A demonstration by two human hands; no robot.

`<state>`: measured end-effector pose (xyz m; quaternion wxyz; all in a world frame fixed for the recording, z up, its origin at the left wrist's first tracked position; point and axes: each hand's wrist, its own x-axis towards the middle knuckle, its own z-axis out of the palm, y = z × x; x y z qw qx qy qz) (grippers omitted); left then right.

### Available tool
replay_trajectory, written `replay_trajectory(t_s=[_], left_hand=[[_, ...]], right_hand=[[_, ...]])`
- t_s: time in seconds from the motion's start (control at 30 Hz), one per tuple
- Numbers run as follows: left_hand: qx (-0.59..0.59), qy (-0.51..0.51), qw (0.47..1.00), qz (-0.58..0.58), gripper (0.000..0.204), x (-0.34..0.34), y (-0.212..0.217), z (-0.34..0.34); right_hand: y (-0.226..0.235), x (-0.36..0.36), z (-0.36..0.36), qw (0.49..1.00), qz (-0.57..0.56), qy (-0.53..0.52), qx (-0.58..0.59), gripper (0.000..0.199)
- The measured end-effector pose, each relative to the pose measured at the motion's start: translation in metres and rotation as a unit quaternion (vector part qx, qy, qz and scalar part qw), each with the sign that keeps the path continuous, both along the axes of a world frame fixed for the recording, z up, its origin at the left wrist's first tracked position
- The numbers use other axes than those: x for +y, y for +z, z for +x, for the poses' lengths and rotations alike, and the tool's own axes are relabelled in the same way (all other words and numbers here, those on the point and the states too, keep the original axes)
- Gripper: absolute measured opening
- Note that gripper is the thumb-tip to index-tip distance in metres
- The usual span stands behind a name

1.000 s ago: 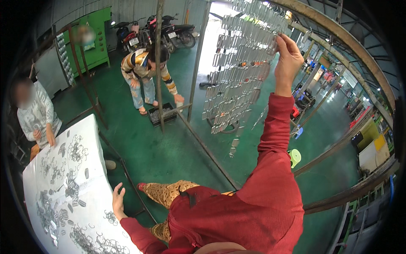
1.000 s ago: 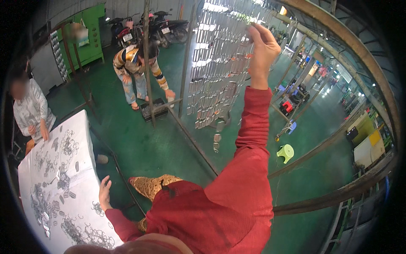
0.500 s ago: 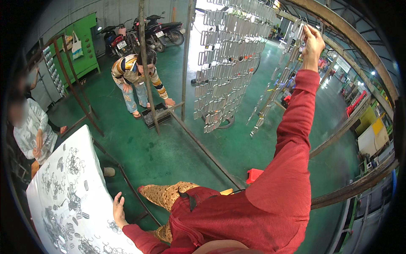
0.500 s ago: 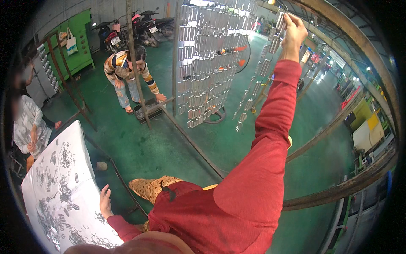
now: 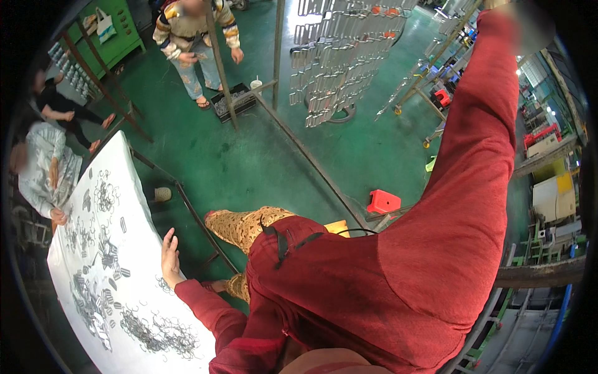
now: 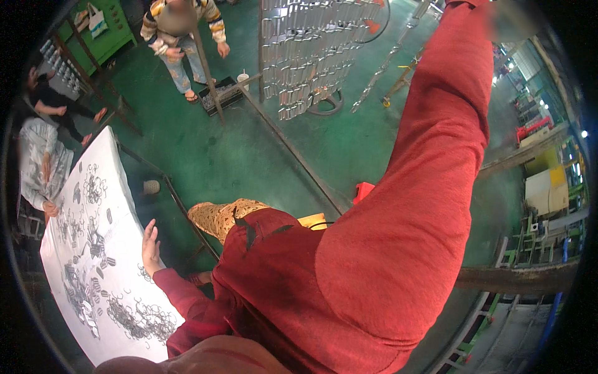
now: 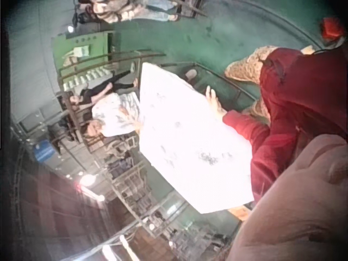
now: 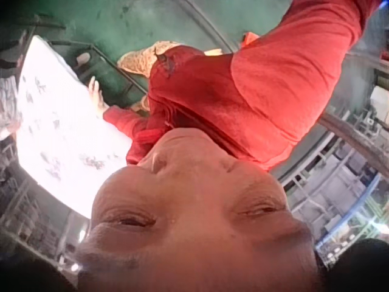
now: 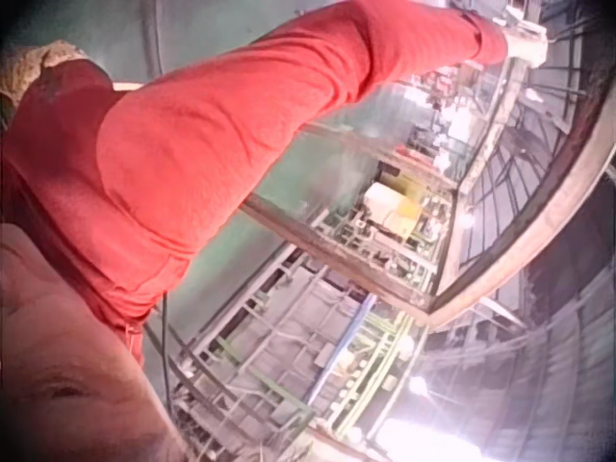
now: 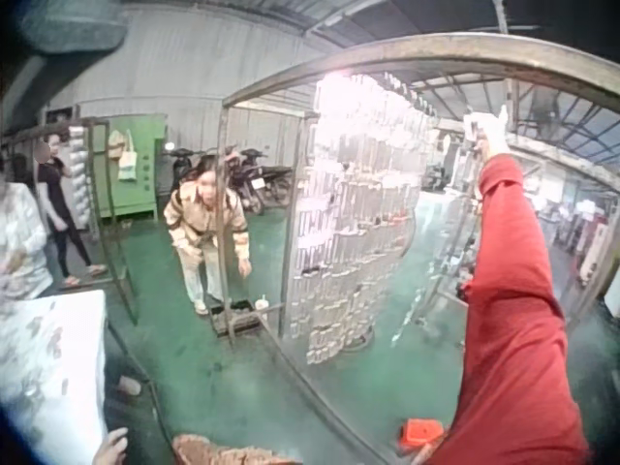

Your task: The person assembles keychains by attaching metal loops to rectangular metal pieces on a white table. They repeatedly pick up components, connect them by hand, and place the finished keychains onto a nearby hanging rack.

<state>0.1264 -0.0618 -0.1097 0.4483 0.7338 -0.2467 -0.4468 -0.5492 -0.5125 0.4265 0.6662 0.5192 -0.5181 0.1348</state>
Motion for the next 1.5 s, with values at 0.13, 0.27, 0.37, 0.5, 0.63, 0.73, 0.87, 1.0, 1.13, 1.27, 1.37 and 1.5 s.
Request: replay_trajectory(t_s=[0.13,0.27,0.37,0.5,0.63,0.73,0.87,1.0,1.13,1.27,1.37,1.5], left_hand=[[0.067,-0.035,0.984,-0.16,0.039,-0.015,-0.003,-0.026],[-0.075,-0.055,0.98,-0.177,0.041,-0.016,0.003,-0.016],[0.016,-0.038,0.995,-0.088,0.043,-0.012,-0.009,-0.005],[-0.019,-0.018,0.995,-0.094,0.037,-0.008,-0.039,0.001],[-0.184,-0.009,0.982,-0.03,0.026,-0.02,-0.05,-0.021],[-0.237,0.033,0.967,-0.089,0.022,-0.002,-0.031,-0.079],[-0.045,-0.079,0.992,-0.084,0.026,0.028,-0.004,-0.149],[-0.022,-0.018,0.996,-0.089,0.024,0.05,-0.001,-0.185],[-0.066,0.027,0.996,-0.045,0.024,0.085,0.004,-0.181],[-0.176,0.043,0.983,-0.022,0.024,0.091,0.013,-0.15],[-0.219,0.079,0.971,-0.056,0.023,0.078,0.038,-0.122],[-0.188,0.127,0.968,-0.108,0.02,0.064,0.077,-0.09]], right_hand=[[-0.097,-0.008,-0.03,0.972,0.143,0.132,-0.134,0.013],[-0.142,-0.037,-0.032,0.913,0.2,0.285,-0.21,0.016],[-0.156,-0.022,-0.025,0.882,0.151,0.362,-0.262,0.019],[-0.136,0.031,0.04,0.77,-0.018,0.557,-0.31,0.023],[-0.135,0.11,0.17,0.521,-0.083,0.801,-0.282,0.027],[-0.196,0.141,0.332,0.649,0.058,0.747,-0.134,0.025],[-0.278,0.208,0.568,0.281,0.666,0.656,-0.216,0.024],[-0.488,0.181,0.741,0.277,0.687,0.672,0.008,0.039],[-0.53,0.258,0.762,0.484,0.615,0.618,0.075,0.04],[-0.534,0.289,0.761,0.53,0.574,0.62,0.071,0.038],[-0.543,0.296,0.762,0.535,0.522,0.653,0.124,0.042],[-0.567,0.313,0.759,0.484,0.515,0.694,0.138,0.045]])
